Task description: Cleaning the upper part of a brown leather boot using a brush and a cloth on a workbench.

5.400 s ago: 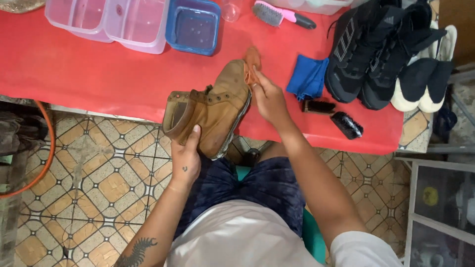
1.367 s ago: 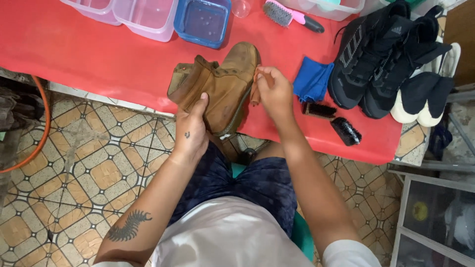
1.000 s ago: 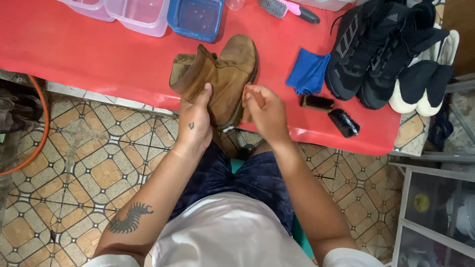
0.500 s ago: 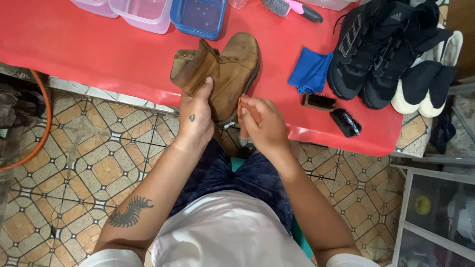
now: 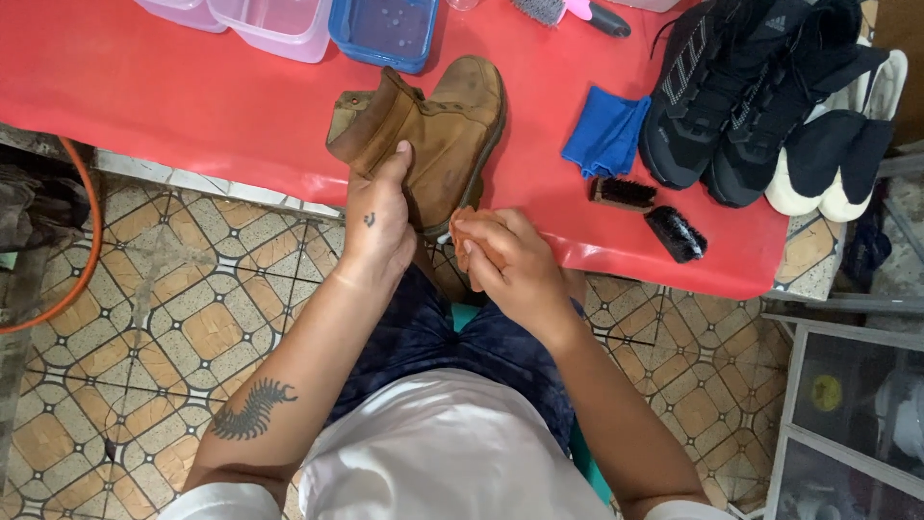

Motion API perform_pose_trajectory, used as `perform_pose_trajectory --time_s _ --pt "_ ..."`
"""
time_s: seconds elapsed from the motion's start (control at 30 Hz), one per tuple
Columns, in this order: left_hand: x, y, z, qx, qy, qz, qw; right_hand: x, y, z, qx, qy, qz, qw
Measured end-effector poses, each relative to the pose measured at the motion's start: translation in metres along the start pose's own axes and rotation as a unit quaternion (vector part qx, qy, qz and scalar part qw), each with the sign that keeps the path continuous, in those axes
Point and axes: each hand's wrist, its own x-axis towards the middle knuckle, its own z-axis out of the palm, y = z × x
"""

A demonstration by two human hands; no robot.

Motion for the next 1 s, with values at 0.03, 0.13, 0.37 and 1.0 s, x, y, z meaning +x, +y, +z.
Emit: perform_pose_trajectory --time_s 0.03,0.13,0.37,1.0 --pt "0.000 0.000 0.000 0.001 0.000 0.000 1.000 -0.001 0.002 -0.002 0.000 0.000 0.001 1.000" --pt "0.000 0.002 0.001 -0.005 0.010 -0.006 1.000 -0.006 0.011 -0.008 0.011 -0.003 -0.028 1.000" --pt "-0.006 0.011 0.005 -0.063 0.018 -0.009 0.998 -0.032 0.031 0.005 0.031 0.081 0.014 0.996" --pt "0.007 -0.012 0.000 -0.035 0.046 0.002 0.998 -0.010 0.014 0.026 -0.145 0.119 -0.108 0.976"
